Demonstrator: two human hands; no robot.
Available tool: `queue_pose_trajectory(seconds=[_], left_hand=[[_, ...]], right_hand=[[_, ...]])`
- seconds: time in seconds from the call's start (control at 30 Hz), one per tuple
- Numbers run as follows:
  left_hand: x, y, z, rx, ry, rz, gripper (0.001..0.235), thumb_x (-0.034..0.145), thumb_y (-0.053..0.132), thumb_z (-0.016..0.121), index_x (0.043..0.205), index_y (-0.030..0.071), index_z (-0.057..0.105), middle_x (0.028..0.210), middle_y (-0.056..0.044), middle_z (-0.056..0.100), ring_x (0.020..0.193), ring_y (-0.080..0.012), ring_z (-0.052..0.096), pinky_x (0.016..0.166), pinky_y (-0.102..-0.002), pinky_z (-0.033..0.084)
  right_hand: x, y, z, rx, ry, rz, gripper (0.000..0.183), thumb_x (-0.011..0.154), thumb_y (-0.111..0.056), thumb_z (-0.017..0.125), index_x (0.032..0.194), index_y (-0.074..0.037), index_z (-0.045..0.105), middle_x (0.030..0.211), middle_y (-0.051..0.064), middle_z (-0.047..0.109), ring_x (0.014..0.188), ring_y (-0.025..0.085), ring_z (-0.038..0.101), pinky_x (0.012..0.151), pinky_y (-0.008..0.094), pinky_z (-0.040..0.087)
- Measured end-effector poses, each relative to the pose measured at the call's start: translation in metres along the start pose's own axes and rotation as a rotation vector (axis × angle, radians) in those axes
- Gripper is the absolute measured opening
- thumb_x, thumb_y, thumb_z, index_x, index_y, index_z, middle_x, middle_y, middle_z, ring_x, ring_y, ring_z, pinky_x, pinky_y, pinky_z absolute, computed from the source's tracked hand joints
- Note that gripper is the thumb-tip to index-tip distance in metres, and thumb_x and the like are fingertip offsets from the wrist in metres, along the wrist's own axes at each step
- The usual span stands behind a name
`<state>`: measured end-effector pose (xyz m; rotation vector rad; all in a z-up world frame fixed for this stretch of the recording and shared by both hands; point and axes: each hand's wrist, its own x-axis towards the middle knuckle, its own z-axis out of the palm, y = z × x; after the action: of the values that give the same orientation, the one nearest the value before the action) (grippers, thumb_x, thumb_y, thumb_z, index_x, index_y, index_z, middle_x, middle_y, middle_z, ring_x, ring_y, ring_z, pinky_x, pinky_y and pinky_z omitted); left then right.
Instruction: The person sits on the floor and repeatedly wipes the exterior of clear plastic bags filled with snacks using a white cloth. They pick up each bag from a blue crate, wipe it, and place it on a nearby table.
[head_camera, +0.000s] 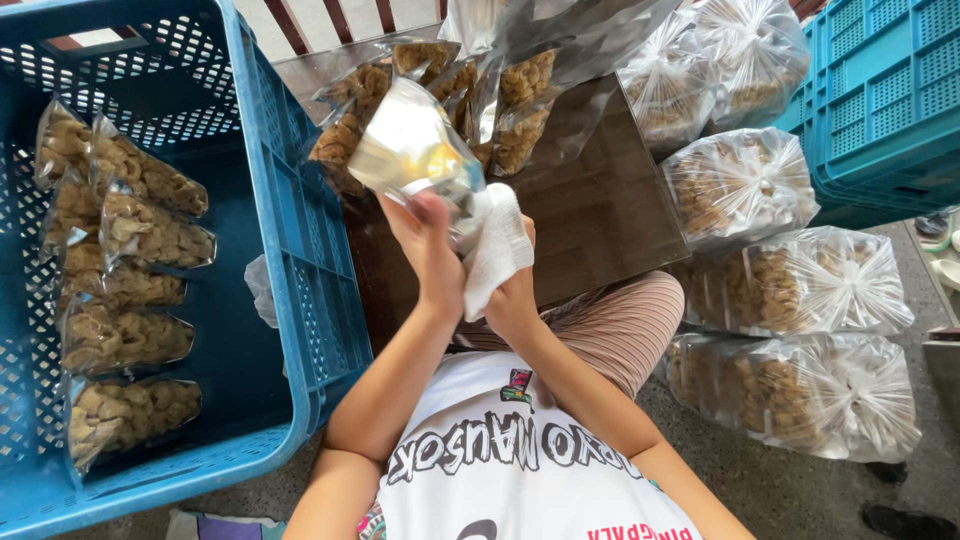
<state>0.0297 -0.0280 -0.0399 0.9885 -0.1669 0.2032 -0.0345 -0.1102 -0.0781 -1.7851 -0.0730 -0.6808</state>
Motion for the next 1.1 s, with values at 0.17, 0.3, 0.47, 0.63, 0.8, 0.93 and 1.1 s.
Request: queue_pose_trajectory(seconds=[0.17, 0.3, 0.47, 0.63, 0.8, 0.93, 1.1], left_hand=[[0.034, -0.028, -0.024, -0.247, 0.256, -0.244, 0.069, 0.102, 0.058, 0.053, 0.145, 0.006, 0.042, 0.131, -0.004, 0.049, 0.118, -0.0181, 0.049, 0.106, -0.035, 0.039], [0.03, -0.059, -0.048, -0.544, 0.094, -0.297, 0.08, 0.1, 0.068, 0.053, 0.146, 0.003, 0.046, 0.134, -0.01, 0.056, 0.12, -0.0231, 0.059, 0.107, -0.042, 0.047], [0.041, -0.06, -0.064, 0.08, -0.059, -0.455, 0.105, 0.089, 0.075, 0.06, 0.156, 0.003, 0.022, 0.146, -0.014, 0.044, 0.127, -0.0288, 0.058, 0.103, -0.047, 0.05], [0.038, -0.034, -0.056, 0.1, -0.19, -0.615, 0.103, 0.079, 0.074, 0.055, 0.156, 0.016, 0.019, 0.145, -0.014, 0.048, 0.132, -0.0299, 0.052, 0.099, -0.05, 0.051], [0.009, -0.036, -0.03, -0.091, -0.23, -0.29, 0.097, 0.1, 0.075, 0.05, 0.164, 0.005, 0.028, 0.161, -0.018, 0.042, 0.148, -0.0311, 0.046, 0.126, -0.044, 0.037], [-0.025, -0.044, -0.006, 0.094, -0.356, -0.19, 0.098, 0.092, 0.062, 0.068, 0.16, 0.009, 0.022, 0.161, -0.019, 0.035, 0.151, -0.0321, 0.036, 0.123, -0.044, 0.03], [-0.021, -0.054, 0.012, 0.072, -0.321, -0.235, 0.082, 0.097, 0.042, 0.076, 0.156, 0.005, 0.032, 0.167, -0.019, 0.033, 0.162, -0.0315, 0.024, 0.131, -0.042, 0.02]], right_hand=[[-0.002, 0.012, -0.002, 0.153, 0.036, 0.168, 0.059, 0.087, -0.012, 0.065, 0.142, -0.001, 0.046, 0.133, 0.015, 0.051, 0.125, 0.031, 0.051, 0.11, 0.035, 0.041], [-0.011, 0.038, -0.011, 1.044, 0.263, 0.873, 0.052, 0.097, -0.036, 0.052, 0.142, -0.009, 0.05, 0.137, 0.011, 0.061, 0.125, 0.026, 0.06, 0.104, 0.041, 0.049], [-0.022, 0.072, -0.039, 0.993, 0.263, 0.82, 0.048, 0.102, -0.029, 0.06, 0.136, 0.003, 0.056, 0.129, 0.02, 0.063, 0.114, 0.033, 0.063, 0.097, 0.049, 0.053], [-0.032, 0.055, -0.053, 0.076, -0.121, 0.311, 0.041, 0.1, -0.009, 0.068, 0.135, 0.01, 0.062, 0.134, 0.028, 0.064, 0.123, 0.042, 0.063, 0.11, 0.046, 0.051], [-0.014, 0.003, -0.033, -0.246, -0.389, -0.176, 0.06, 0.103, -0.002, 0.052, 0.159, 0.005, 0.034, 0.168, 0.031, 0.024, 0.156, 0.048, 0.028, 0.127, 0.047, 0.026], [0.033, -0.005, -0.031, -0.237, -0.102, -0.185, 0.063, 0.103, -0.011, 0.059, 0.159, 0.003, 0.032, 0.167, 0.021, 0.033, 0.153, 0.04, 0.04, 0.126, 0.044, 0.035], [0.024, 0.009, -0.029, 0.073, 0.087, 0.318, 0.056, 0.106, -0.026, 0.053, 0.156, -0.004, 0.038, 0.135, 0.017, 0.07, 0.124, 0.026, 0.072, 0.103, 0.036, 0.057]])
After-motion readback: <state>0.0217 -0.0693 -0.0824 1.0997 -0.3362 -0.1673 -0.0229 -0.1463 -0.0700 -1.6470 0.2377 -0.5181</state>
